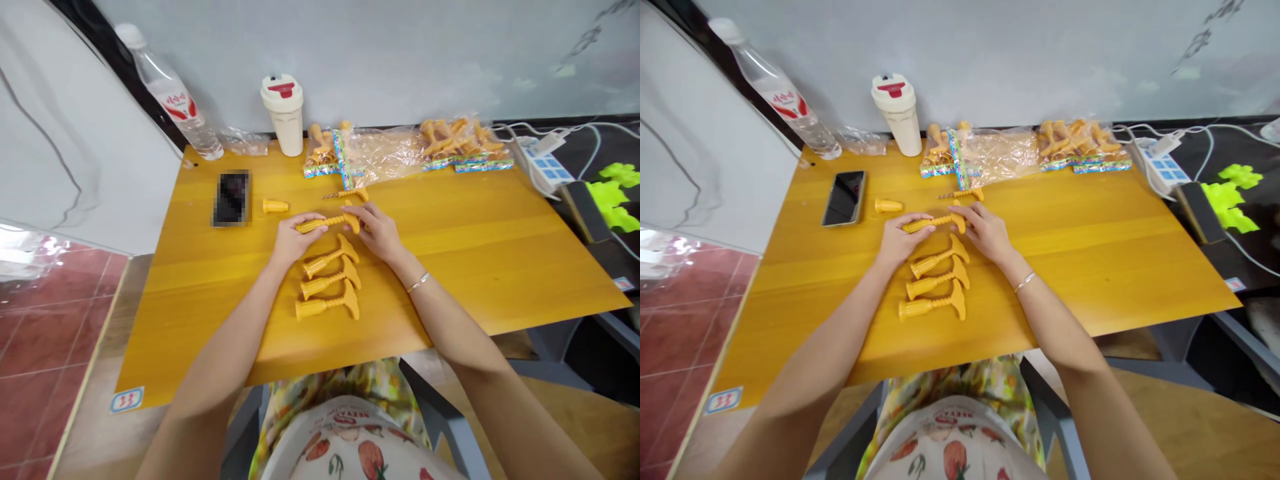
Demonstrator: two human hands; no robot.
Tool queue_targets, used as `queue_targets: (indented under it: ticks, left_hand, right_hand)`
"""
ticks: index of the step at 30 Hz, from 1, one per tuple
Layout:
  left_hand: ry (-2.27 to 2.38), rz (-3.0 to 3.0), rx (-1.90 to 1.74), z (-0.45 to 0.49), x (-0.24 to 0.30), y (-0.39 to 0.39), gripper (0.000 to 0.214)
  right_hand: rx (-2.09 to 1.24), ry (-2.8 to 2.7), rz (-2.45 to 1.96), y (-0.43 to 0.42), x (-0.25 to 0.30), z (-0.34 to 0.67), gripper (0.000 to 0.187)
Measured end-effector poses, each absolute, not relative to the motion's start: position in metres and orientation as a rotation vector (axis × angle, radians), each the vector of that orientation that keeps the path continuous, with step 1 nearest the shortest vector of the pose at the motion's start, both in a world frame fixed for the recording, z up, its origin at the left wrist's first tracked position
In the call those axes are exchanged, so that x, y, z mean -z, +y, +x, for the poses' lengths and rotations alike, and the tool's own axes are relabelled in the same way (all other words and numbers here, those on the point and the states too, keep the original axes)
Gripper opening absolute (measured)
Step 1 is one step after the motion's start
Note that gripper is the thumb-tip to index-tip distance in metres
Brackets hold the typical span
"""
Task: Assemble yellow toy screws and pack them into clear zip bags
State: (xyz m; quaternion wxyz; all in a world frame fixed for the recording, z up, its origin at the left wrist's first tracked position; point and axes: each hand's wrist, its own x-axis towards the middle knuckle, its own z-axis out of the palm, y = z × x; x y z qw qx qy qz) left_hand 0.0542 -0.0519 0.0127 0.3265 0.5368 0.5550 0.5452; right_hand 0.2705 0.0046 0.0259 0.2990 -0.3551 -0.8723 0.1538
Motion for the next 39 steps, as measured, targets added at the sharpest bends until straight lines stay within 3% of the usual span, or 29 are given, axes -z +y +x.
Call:
queue_targets:
  ticks: [8, 16, 20, 27, 31, 39]
  left_hand:
    - [1.418, 1.419, -1.418, 0.060, -0.015, -0.055, 0.023]
    - [1.374, 1.488, -1.390, 0.063, -0.016, -0.057, 0.020]
    - [1.450, 1.409, -1.435, 0.057, -0.015, -0.055, 0.021]
    - [1.474, 1.425, -1.402, 0.052, -0.014, -0.052, 0.024]
    - [1.484, 1.451, -1.368, 0.055, -0.012, -0.052, 0.026]
    - [1.427, 1.503, -1.390, 0.057, -0.011, -0.052, 0.025]
  right_hand:
    - [-0.416, -2.235, -0.969, 0.006, -0.026, 0.269, 0.062]
    - [-1.253, -1.819, -1.204, 0.002, -0.028, 0.260, 0.072]
    - [-1.006, -1.761, -1.057, 0.014, -0.021, 0.268, 0.052]
    - [-0.652, -2.205, -0.824, 0.016, -0.017, 0.275, 0.036]
    - [-0.617, -2.152, -0.918, 0.010, -0.018, 0.265, 0.049]
    - [-1.002, -1.946, -1.062, 0.005, -0.021, 0.260, 0.062]
